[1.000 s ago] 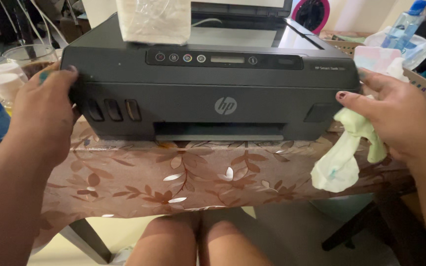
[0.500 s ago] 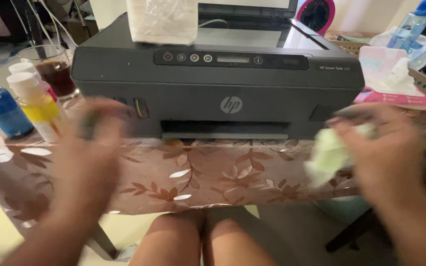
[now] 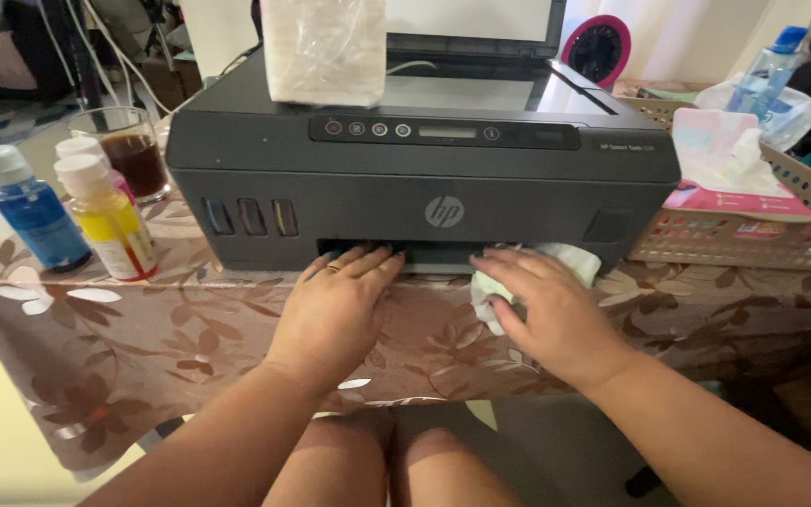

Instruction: The person wipes the exterior and interior surfaces of an HP printer using a cloth. They open the front cover, wipe around the ink tanks and paper path, then close the cover and continue wiping the front and sides of the printer.

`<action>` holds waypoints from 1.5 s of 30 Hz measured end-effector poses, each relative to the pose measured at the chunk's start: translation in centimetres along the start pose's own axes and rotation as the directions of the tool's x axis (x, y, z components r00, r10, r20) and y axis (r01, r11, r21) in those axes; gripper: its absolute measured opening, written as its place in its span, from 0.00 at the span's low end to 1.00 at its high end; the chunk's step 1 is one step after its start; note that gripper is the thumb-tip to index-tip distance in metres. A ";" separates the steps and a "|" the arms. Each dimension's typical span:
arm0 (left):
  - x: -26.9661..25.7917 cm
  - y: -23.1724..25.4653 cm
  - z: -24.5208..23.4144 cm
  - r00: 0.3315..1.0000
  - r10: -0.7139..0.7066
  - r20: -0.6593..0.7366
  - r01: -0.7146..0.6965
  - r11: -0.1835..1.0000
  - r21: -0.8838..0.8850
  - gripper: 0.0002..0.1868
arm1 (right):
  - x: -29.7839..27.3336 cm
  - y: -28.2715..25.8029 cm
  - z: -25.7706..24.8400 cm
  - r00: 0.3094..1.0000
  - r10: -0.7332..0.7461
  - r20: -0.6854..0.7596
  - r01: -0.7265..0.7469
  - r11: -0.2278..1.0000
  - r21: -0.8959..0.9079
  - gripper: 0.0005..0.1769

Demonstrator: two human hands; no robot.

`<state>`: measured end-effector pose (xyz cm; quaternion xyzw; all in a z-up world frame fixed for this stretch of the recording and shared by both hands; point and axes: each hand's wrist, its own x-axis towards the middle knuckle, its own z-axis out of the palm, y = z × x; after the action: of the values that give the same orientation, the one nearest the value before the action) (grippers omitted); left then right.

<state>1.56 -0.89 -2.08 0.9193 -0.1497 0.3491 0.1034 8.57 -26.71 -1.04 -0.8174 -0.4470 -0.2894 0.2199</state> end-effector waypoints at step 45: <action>-5.3 -0.6 -6.7 0.700 -0.368 0.612 0.123 -0.782 -0.611 0.38 | 7.5 -8.4 8.3 0.987 0.042 0.157 -0.033 0.998 -0.061 0.22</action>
<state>-6.13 2.72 -0.75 0.2393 0.0076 0.0090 0.9709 6.87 -12.81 -1.25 -0.8520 -0.4390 -0.2325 0.1654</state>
